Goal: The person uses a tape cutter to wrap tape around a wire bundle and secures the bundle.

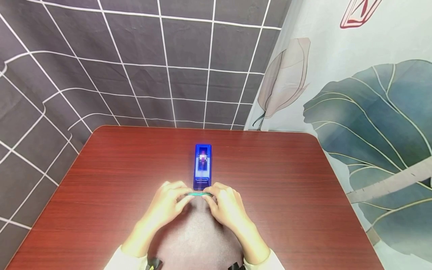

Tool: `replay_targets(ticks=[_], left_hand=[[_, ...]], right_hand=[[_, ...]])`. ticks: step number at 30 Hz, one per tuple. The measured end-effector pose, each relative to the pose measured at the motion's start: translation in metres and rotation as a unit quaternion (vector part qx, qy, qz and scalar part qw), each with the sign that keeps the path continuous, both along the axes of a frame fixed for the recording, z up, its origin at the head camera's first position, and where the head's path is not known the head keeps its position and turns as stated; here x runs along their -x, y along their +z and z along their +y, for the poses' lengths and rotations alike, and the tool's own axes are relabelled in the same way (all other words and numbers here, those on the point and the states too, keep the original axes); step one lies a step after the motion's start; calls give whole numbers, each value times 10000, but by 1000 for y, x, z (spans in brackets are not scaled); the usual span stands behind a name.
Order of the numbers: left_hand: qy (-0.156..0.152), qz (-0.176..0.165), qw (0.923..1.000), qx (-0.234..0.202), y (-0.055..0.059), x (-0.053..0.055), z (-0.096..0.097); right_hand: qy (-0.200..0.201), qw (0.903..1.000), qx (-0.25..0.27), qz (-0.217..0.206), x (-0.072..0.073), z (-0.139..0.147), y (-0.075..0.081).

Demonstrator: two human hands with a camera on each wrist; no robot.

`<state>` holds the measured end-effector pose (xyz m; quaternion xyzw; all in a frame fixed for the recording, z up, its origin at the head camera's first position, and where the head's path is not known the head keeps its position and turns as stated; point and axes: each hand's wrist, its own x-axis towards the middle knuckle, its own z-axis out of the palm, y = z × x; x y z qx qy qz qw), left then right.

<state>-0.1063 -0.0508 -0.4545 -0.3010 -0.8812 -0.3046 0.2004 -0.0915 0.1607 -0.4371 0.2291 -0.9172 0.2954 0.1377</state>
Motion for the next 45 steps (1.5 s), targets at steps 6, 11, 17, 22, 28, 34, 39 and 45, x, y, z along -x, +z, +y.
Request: replay_targets(ticks=[6,11,17,22,28,34,39,45], left_hand=[[77,-47,9998,-152,-2,0,1],[128,-114,9997,-194,-3,0,1],[129,-192,9993,-286,-2,-1,1],[138,-264,9991,-315,-1,-1,1],[159,-313,9988,-342,-1,-1,1],[161,-310,9989,-315,-2,-1,1],[167,-394,9986,-326,-2,-1,1],[68,-883,9939,-660,-1,-2,1]], right_hand=[[-25,10000,8,-16,0,0,-1],[-54,10000,16,23,1,-1,-2],[-68,9999,24,79,1,-1,-2],[-108,9999,-7,109,1,-2,-2],[-142,9997,-9,199,1,-2,-3],[-79,9993,64,355,2,-2,-5],[-49,9987,24,506,2,-2,-6],[-16,9983,27,581,2,-2,-6]])
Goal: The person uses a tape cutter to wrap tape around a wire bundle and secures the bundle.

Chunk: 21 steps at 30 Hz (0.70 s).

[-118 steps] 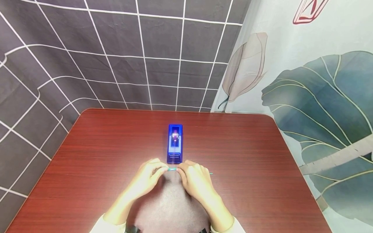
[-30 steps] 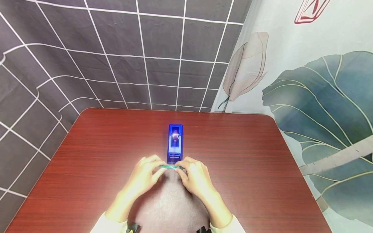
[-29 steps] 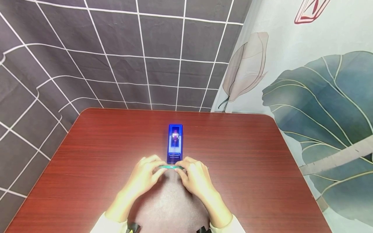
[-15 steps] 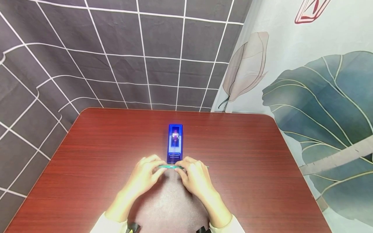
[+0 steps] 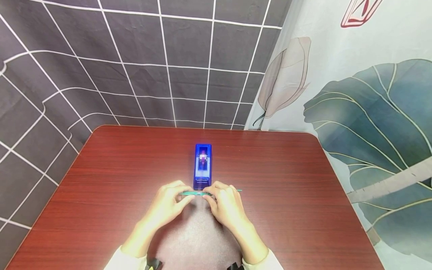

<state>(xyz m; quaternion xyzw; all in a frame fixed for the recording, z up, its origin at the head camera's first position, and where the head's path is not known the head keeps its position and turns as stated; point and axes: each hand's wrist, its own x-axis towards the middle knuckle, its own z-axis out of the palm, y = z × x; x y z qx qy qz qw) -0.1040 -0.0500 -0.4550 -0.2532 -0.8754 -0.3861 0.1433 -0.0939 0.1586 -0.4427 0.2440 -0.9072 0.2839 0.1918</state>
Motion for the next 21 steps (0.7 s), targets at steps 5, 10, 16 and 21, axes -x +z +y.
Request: replay_targets(ticks=[5,10,16,21], left_hand=[[-9,-299,9994,-184,2,0,0],[92,-467,9987,-167,2,-1,0],[109,-508,9985,-165,3,-1,0],[144,-402,9990,-151,4,-1,0]], right_hand=[[-11,9999,49,-114,-1,1,0],[-19,9996,66,-263,-1,2,0],[-169,9991,-108,-373,-2,1,2],[-204,9990,-117,-374,-2,1,4]])
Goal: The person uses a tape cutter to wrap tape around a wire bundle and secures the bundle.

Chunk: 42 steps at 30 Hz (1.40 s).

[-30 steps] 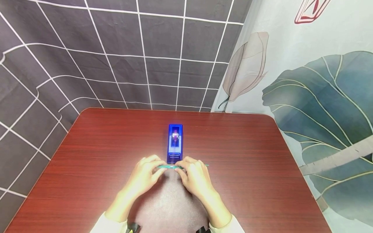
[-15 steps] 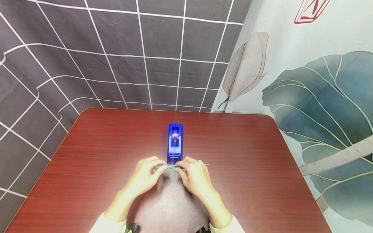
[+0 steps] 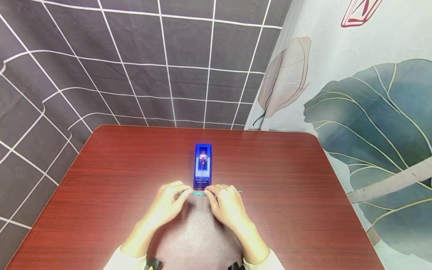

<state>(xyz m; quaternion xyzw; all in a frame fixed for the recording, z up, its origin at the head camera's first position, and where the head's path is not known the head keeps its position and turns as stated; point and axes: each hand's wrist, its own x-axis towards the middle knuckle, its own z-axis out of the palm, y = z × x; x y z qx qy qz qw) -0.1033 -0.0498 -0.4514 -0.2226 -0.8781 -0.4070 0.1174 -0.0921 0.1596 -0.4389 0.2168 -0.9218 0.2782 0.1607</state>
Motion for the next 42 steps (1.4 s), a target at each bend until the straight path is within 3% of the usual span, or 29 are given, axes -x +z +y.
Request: replay_targets(ticks=[11,19,34,42], left_hand=[[-44,-109,9999,-39,1,1,0],[-26,-306,9995,-57,2,0,0],[44,-87,9999,30,0,1,1],[85,-40,9999,48,-1,0,1]], right_hand=[[-62,9999,-92,-16,-1,0,0],[-94,9997,-108,206,0,-1,-3],[171,9969,-562,516,1,-1,-1],[245,9951,-832,477,-1,-2,1]])
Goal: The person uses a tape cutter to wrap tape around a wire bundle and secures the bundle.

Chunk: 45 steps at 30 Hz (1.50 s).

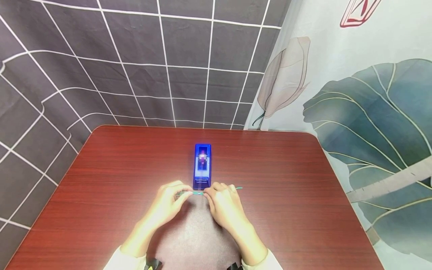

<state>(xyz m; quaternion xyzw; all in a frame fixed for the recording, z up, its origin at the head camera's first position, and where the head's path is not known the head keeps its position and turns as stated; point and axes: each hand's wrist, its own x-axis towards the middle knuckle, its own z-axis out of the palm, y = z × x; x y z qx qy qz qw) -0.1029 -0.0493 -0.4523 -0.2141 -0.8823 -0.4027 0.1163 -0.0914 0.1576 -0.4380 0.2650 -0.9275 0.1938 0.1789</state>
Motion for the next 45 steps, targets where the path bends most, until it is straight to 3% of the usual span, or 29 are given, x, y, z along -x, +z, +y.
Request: replay_targets(ticks=[14,22,45], left_hand=[[27,-6,10000,-16,-2,0,1],[63,-52,10000,-33,-2,0,0],[21,-13,10000,-45,-1,0,0]], right_hand=[[-164,9992,-352,-99,-3,-2,1],[-261,9976,-542,-357,-3,-6,4],[-523,9966,-577,282,-5,-9,-6]])
